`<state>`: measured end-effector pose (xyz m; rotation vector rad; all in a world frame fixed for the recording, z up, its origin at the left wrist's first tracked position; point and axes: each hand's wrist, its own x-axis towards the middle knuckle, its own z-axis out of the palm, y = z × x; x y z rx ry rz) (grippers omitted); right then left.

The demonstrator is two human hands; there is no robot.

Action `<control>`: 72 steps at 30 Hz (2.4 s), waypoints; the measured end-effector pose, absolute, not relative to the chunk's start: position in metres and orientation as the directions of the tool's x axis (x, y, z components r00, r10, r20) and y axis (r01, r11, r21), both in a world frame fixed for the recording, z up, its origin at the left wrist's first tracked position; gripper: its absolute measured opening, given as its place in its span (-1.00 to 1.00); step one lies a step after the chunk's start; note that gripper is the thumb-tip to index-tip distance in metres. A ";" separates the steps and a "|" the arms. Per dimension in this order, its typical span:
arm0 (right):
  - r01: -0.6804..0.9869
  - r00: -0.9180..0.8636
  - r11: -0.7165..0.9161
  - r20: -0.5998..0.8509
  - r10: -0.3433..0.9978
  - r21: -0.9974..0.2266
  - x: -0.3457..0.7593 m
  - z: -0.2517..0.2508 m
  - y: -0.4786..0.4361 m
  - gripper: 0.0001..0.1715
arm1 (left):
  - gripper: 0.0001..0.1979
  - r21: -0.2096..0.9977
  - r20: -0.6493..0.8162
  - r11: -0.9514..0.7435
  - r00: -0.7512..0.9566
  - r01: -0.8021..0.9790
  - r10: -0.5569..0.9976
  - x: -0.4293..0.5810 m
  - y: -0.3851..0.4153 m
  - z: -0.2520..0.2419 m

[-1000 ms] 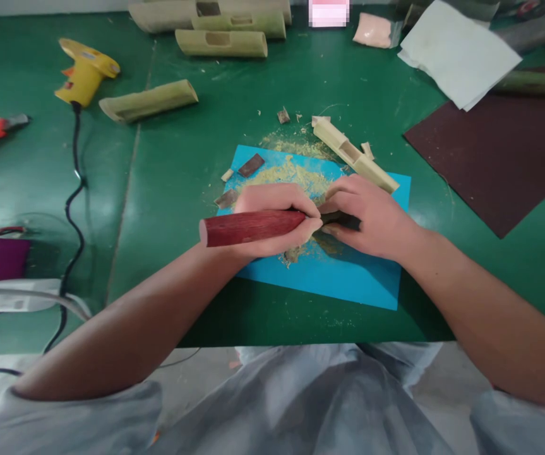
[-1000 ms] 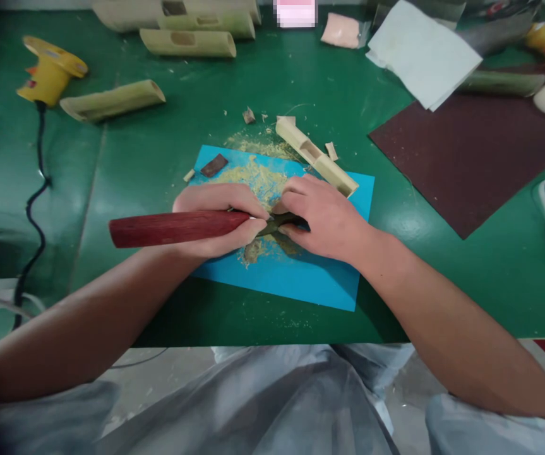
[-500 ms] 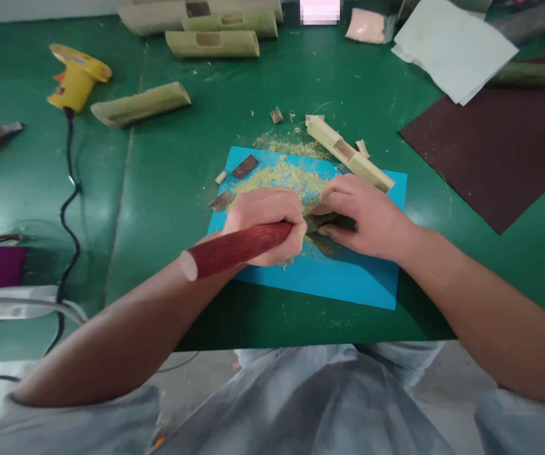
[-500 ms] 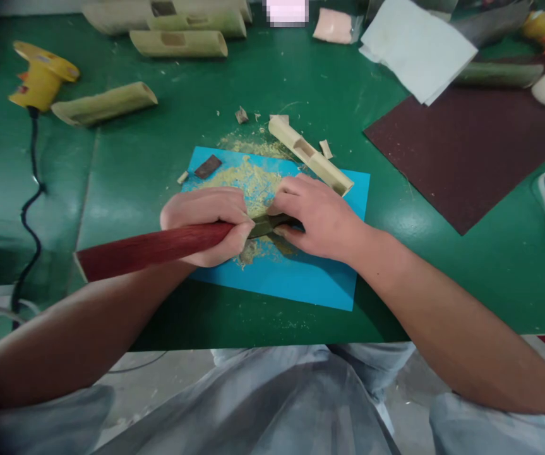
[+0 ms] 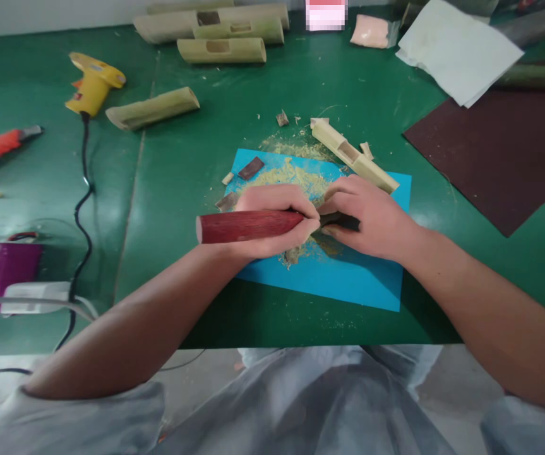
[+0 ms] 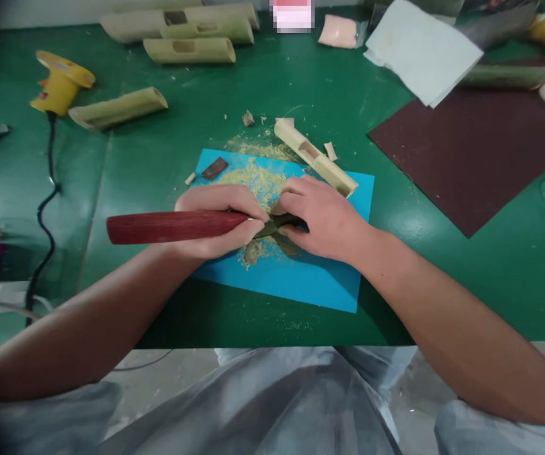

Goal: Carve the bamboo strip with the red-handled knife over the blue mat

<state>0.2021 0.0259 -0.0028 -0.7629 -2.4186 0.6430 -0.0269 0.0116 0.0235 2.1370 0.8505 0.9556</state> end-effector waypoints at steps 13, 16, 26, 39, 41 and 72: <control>0.390 -0.685 0.700 0.320 0.655 -0.598 0.203 -0.004 0.024 -0.85 | -0.78 0.698 0.493 -0.636 0.422 0.329 0.761 -0.034 0.008 0.014; 0.388 -0.684 0.696 0.317 0.657 -0.604 0.203 -0.004 0.024 -0.85 | -0.82 0.734 0.446 -0.579 0.390 0.356 0.805 -0.036 0.007 0.015; 0.381 -0.682 0.700 0.328 0.654 -0.603 0.203 -0.004 0.024 -0.86 | -0.89 0.759 0.364 -0.560 0.498 0.332 0.787 -0.034 0.012 0.021; 0.387 -0.679 0.698 0.326 0.658 -0.602 0.201 -0.005 0.025 -0.87 | -0.83 0.758 0.333 -0.533 0.480 0.375 0.812 -0.033 0.012 0.018; 0.393 -0.675 0.691 0.319 0.665 -0.607 0.202 -0.006 0.025 -0.87 | -0.80 0.742 0.355 -0.557 0.486 0.373 0.799 -0.033 0.013 0.016; 0.407 -0.680 0.702 0.320 0.660 -0.584 0.203 -0.004 0.021 -0.85 | -0.37 0.825 0.497 -0.551 0.304 0.126 0.813 -0.033 0.013 0.000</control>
